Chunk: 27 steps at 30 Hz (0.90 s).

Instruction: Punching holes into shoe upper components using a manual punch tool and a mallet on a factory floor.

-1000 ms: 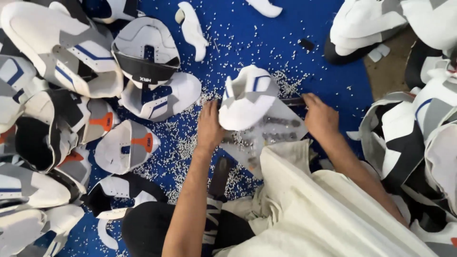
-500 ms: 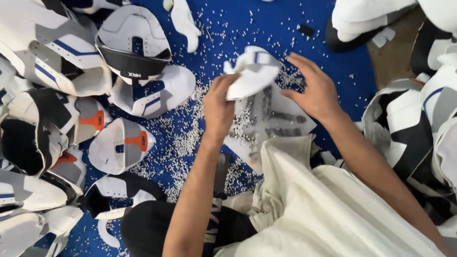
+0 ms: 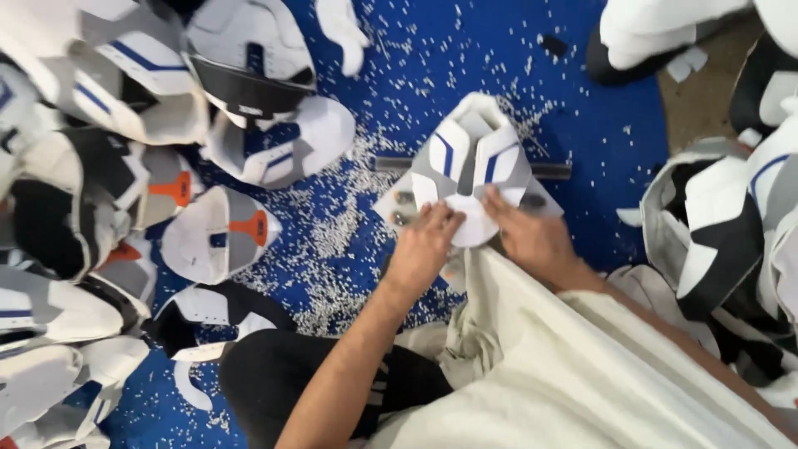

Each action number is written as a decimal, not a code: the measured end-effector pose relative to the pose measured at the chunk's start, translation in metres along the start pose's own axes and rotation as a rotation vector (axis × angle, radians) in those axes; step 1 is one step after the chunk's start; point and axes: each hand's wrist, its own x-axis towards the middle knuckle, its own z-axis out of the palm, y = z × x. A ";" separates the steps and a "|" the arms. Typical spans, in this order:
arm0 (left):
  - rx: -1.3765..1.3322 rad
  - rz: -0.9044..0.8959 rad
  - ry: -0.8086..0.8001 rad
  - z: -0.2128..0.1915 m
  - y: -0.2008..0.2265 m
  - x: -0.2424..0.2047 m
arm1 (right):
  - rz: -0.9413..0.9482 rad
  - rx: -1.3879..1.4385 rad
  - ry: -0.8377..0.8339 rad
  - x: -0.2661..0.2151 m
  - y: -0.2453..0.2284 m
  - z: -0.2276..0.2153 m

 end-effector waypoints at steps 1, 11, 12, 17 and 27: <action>0.014 0.003 0.017 0.008 -0.005 -0.004 | -0.016 -0.005 0.013 0.000 -0.003 0.004; 0.301 -0.021 -0.121 0.049 0.018 -0.024 | 0.129 0.076 -0.277 0.000 -0.005 0.003; 0.415 -0.026 -0.166 0.051 0.029 -0.025 | 0.158 0.108 -0.292 -0.002 -0.004 0.004; 0.488 -0.081 -0.260 0.047 0.037 -0.023 | 0.193 0.228 -0.152 -0.003 0.046 0.040; 0.005 -0.370 -0.082 -0.044 0.058 -0.084 | 0.490 1.295 -0.033 0.079 0.008 -0.011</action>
